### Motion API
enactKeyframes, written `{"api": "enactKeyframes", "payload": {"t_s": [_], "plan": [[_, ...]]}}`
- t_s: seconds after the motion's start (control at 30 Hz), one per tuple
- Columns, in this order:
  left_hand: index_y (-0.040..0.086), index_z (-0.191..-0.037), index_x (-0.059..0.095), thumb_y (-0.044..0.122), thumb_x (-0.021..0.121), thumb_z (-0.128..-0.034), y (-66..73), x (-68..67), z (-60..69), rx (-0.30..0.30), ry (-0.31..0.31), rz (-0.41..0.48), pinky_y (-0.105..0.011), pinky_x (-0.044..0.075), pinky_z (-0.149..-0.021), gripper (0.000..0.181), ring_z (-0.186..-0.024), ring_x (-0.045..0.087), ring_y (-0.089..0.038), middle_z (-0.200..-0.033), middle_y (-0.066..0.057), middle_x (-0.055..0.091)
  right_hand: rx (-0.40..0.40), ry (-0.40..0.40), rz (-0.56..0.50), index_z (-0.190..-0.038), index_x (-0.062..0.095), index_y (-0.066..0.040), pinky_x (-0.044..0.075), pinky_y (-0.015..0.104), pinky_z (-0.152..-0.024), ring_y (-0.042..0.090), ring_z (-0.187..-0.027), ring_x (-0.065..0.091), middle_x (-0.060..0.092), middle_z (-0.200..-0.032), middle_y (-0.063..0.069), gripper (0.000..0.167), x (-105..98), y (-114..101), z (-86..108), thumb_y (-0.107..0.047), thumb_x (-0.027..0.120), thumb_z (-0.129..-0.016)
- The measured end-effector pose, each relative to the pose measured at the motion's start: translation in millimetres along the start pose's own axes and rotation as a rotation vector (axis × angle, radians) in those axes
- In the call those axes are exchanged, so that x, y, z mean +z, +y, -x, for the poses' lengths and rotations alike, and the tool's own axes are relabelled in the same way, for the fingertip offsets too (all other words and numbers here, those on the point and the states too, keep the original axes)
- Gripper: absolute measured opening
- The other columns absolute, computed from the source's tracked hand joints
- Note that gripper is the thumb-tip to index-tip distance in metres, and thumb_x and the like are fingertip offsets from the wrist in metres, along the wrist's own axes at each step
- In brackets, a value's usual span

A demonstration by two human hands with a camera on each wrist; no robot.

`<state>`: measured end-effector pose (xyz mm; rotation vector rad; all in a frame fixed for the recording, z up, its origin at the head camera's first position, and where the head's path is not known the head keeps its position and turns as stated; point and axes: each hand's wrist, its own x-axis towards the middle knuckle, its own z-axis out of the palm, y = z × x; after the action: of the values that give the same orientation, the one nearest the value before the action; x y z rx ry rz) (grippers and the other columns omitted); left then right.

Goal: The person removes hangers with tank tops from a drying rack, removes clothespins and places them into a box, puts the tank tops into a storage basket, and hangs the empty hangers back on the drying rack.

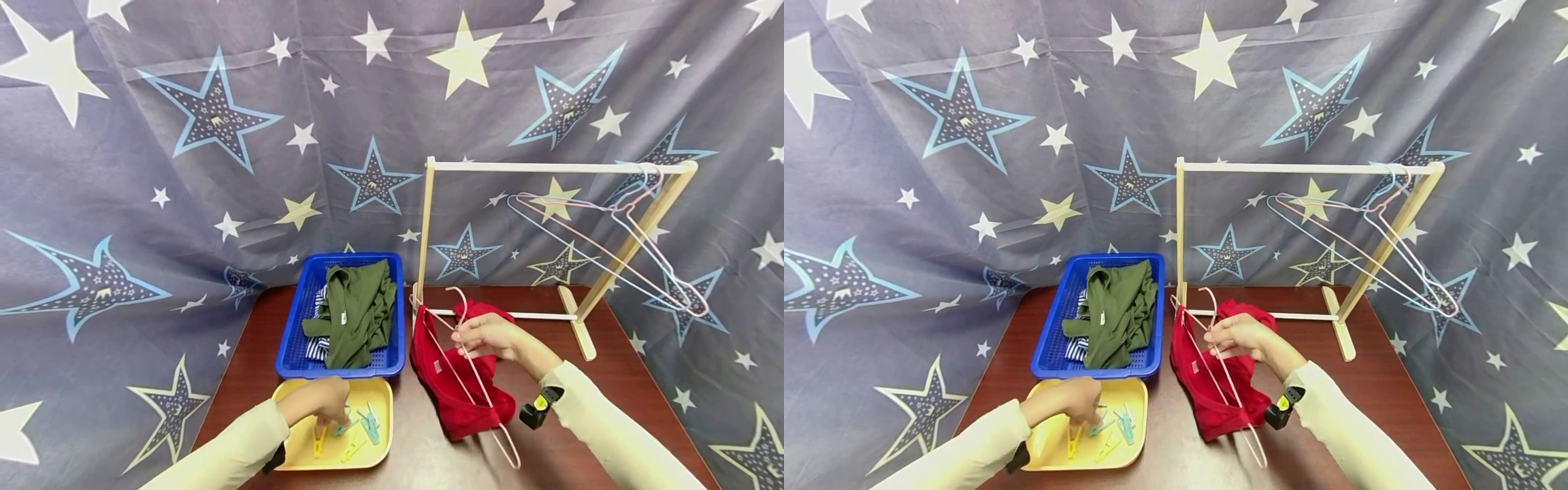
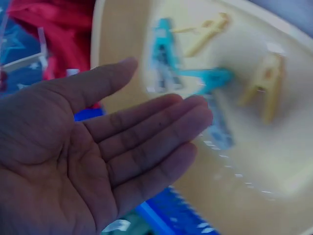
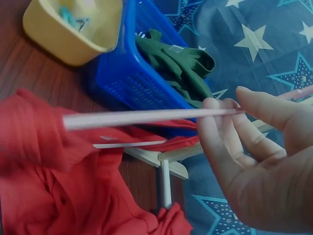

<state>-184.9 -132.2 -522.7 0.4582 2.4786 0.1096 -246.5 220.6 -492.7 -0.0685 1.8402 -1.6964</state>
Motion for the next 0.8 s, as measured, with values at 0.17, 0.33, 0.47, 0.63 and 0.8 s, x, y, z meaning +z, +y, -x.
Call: {"api": "enactKeyframes", "payload": {"t_s": [0.17, 0.33, 0.47, 0.63, 0.8], "plan": [[0.007, -0.057, 0.068, 0.026, 0.083, -0.0845, 8.0, -23.1, -4.8, 0.149, 0.062, 0.084, -0.023, 0.043, -0.047, 0.036, -0.053, 0.067, -0.022, -0.054, -0.005, 0.068, -0.044, 0.137, 0.145, -0.097, 0.072, 0.004, 0.062, 0.029, -0.068, 0.013, -0.07, 0.07, 0.074, -0.078, 0.004, 0.014, 2, -9, 5.2, -0.01, 0.072, -0.093], [0.013, -0.066, 0.073, 0.028, 0.081, -0.0857, 9.1, -46.6, -19.0, 0.288, 0.251, 0.139, -0.029, 0.053, -0.057, 0.026, -0.056, 0.059, -0.009, -0.061, 0.004, 0.068, -0.098, 0.222, 0.207, -0.098, 0.072, 0.01, 0.063, 0.031, -0.065, 0.013, -0.066, 0.071, 0.076, -0.079, 0.005, 0.023, -1, -22, 12.6, -0.013, 0.071, -0.094], [0.016, -0.08, 0.078, 0.03, 0.078, -0.0898, 14.0, -65.3, -33.0, 0.318, 0.415, 0.274, -0.027, 0.055, -0.062, 0.017, -0.064, 0.062, -0.006, -0.074, 0.007, 0.073, -0.142, 0.259, 0.24, -0.103, 0.071, 0.013, 0.062, 0.028, -0.063, 0.012, -0.066, 0.071, 0.076, -0.079, 0.004, 0.026, -7, -34, 20.3, -0.012, 0.068, -0.096], [0.012, -0.094, 0.079, 0.027, 0.077, -0.0913, 27.0, -82.2, -48.7, 0.273, 0.655, 0.488, -0.031, 0.059, -0.072, 0.015, -0.077, 0.071, -0.011, -0.087, 0.0, 0.078, -0.18, 0.274, 0.279, -0.105, 0.07, 0.014, 0.064, 0.032, -0.068, 0.013, -0.071, 0.072, 0.076, -0.08, 0.001, 0.027, -15, -47, 30.2, -0.012, 0.068, -0.096], [0.004, -0.1, 0.078, 0.018, 0.078, -0.0899, 42.7, -89.4, -59.6, 0.248, 0.847, 0.649, -0.038, 0.063, -0.075, 0.017, -0.083, 0.076, -0.023, -0.093, -0.01, 0.079, -0.21, 0.26, 0.317, -0.107, 0.071, 0.015, 0.064, 0.032, -0.071, 0.012, -0.074, 0.072, 0.077, -0.083, 0.002, 0.028, -23, -53, 38.8, -0.011, 0.067, -0.098]]}}
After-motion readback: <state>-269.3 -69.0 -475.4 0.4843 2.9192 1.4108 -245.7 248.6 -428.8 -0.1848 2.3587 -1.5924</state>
